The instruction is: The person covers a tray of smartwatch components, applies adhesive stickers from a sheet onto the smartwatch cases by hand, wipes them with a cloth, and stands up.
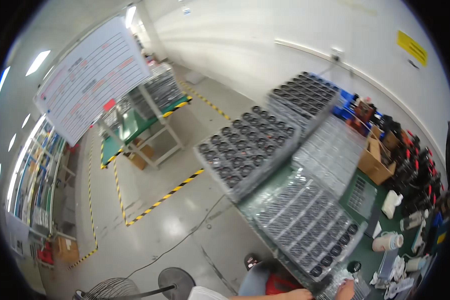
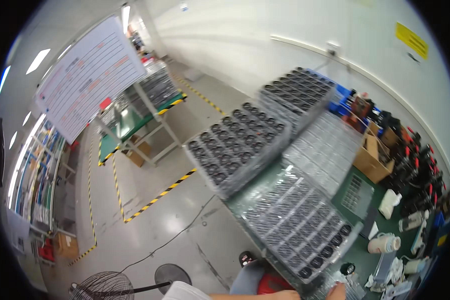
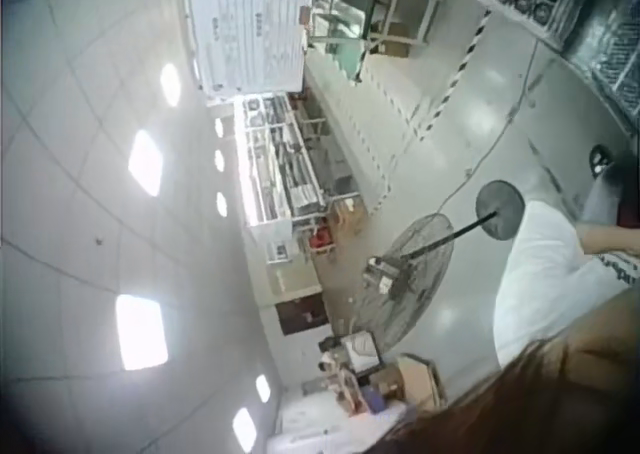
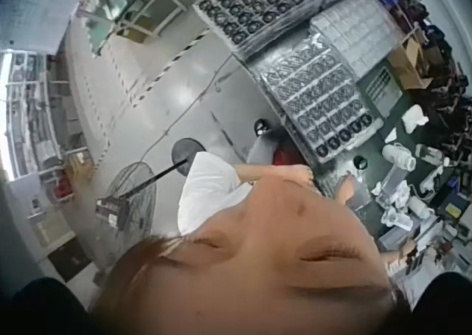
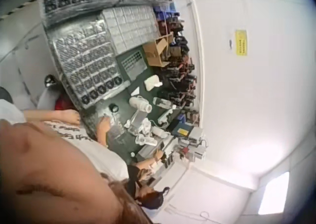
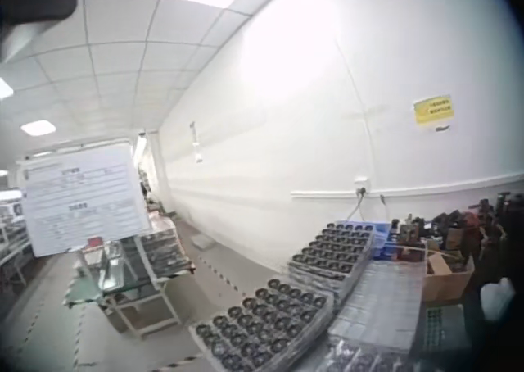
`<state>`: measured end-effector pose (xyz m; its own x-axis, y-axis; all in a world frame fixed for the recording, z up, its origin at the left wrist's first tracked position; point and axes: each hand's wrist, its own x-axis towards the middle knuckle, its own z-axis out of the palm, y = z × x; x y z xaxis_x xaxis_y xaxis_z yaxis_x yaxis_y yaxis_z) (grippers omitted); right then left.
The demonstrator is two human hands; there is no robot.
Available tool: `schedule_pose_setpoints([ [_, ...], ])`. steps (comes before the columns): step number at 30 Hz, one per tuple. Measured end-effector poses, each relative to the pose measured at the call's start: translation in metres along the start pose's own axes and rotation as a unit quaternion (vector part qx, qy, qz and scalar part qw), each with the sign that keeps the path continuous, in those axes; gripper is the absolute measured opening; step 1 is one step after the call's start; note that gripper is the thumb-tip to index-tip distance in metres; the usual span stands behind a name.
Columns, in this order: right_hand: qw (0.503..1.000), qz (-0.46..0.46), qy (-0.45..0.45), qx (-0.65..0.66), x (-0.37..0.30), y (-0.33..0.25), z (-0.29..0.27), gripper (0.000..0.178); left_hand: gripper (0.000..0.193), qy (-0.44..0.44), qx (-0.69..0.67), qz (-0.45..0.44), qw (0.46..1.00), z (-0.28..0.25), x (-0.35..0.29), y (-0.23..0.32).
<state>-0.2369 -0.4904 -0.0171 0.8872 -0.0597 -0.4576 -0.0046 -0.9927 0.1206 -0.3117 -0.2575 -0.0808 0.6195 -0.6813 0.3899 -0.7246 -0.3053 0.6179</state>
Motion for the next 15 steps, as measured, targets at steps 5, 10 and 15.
schedule_pose_setpoints([
  [5, 0.913, -0.394, -0.018, 0.102, -0.015, -0.148, -0.042, 0.031, 0.024, -0.06, 0.025, -0.504, 0.861, -0.098, -0.184, 0.049],
  [10, 0.827, -0.536, 0.137, 0.098, 0.049, -0.245, -0.049, 0.013, 0.021, -0.191, -0.001, -0.658, 0.728, -0.08, -0.32, 0.144],
  [15, 0.817, -0.552, 0.029, 0.163, 0.046, -0.3, -0.085, 0.012, 0.021, 0.055, -0.116, -0.729, 0.672, -0.099, -0.286, 0.222],
])
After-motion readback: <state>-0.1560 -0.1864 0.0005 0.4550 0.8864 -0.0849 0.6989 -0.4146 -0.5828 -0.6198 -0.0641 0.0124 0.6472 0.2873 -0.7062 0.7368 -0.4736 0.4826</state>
